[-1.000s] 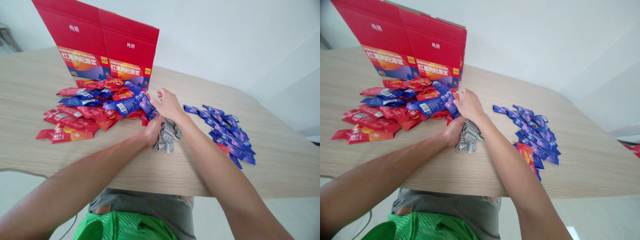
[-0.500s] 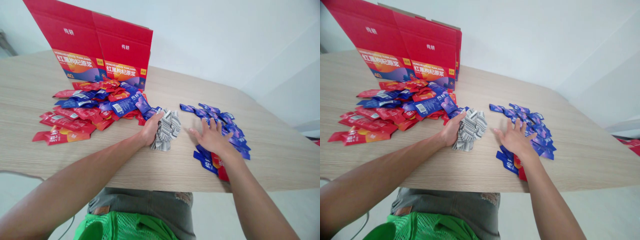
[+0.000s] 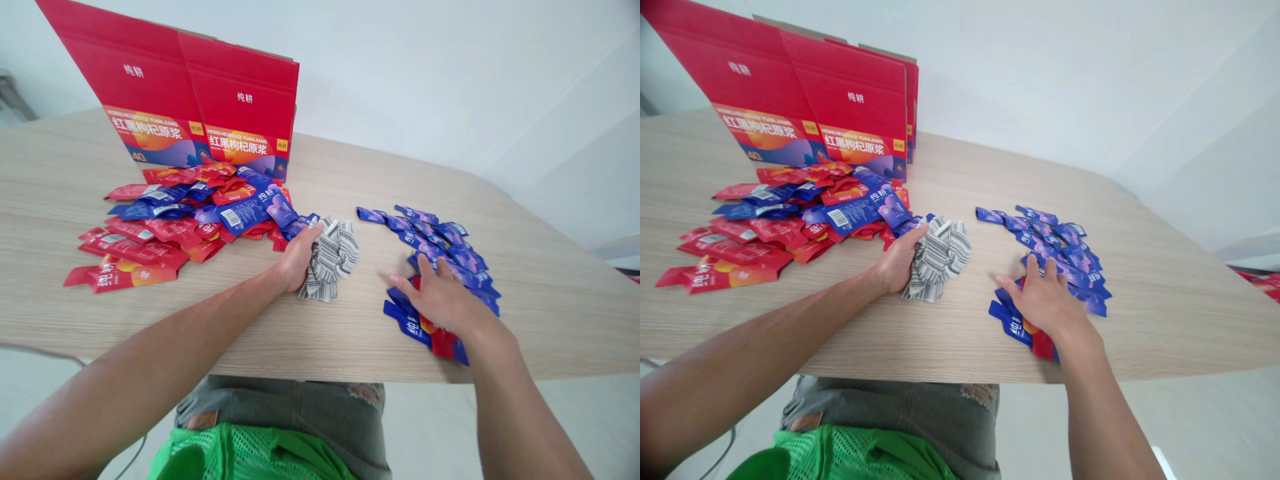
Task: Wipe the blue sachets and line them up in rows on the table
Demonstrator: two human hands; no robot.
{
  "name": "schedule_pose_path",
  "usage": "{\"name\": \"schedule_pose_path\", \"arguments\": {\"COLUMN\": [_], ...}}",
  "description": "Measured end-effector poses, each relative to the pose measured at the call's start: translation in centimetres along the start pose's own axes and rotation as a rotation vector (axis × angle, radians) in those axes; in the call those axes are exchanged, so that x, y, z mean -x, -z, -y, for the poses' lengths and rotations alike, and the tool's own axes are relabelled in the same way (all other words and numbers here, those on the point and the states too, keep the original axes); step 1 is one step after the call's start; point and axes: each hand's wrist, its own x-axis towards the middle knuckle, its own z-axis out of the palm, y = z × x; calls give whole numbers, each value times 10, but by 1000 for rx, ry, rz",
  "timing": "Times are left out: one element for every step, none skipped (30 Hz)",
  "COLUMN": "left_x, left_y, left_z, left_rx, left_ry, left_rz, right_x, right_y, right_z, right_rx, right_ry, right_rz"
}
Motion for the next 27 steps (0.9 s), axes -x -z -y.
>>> {"name": "schedule_pose_path", "arguments": {"left_x": [0,0,0,0,1,1,2,3,3,3,3,3,3,2,2,1,1,0,0,0,0,0,0,0,0,0,1], "left_y": [0,0,0,-1,-1,-1,-2,-3,-3,-3,-3,-2,-2,-1,0,1,2,3,3,4,4,5,5,5,5,5,4], "left_z": [0,0,0,0,0,0,1,1,1,1,2,2,3,3,4,4,4,4,4,4,4,4,4,3,3,3,3], "left_rx": [-3,-6,-9,-12,-15,-19,-24,-30,-36,-43,-49,-54,-57,-60,-61,-61,-61,-61,-63,-64,-64,-64,-62,-58,-53,-46,-40], "left_ry": [-9,-18,-23,-25,-28,-31,-36,-42,-49,-55,-58,-59,-59,-60,-62,-63,-63,-65,-67,-68,-69,-69,-68,-63,-57,-48,-38], "left_rz": [1,1,3,5,5,3,0,-4,-7,-7,-5,-2,0,0,-2,-3,-3,0,6,11,15,16,14,9,4,1,0], "right_x": [4,8,12,17,21,25,27,29,29,27,24,19,14,9,4,-1,-4,-7,-8,-9,-10,-9,-9,-9,-8,-8,-8], "right_y": [-4,-8,-12,-16,-19,-20,-21,-20,-19,-17,-15,-13,-12,-11,-11,-11,-12,-13,-14,-16,-17,-19,-20,-20,-21,-20,-19], "right_z": [-4,-7,-8,-6,-2,4,10,18,25,31,36,40,42,44,44,43,42,41,41,40,39,39,39,39,38,38,38], "right_rx": [23,47,65,74,72,59,44,33,26,23,23,22,20,15,8,1,-9,-18,-27,-34,-40,-44,-47,-49,-51,-54,-58], "right_ry": [21,42,57,65,64,52,37,23,17,23,38,59,85,111,135,156,174,191,206,222,238,251,264,276,286,293,297], "right_rz": [-1,-1,-2,-8,-18,-31,-45,-59,-74,-91,-110,-129,-146,-160,-173,-186,-204,-225,-253,-286,-324,-361,-390,-408,-415,-413,-408]}}
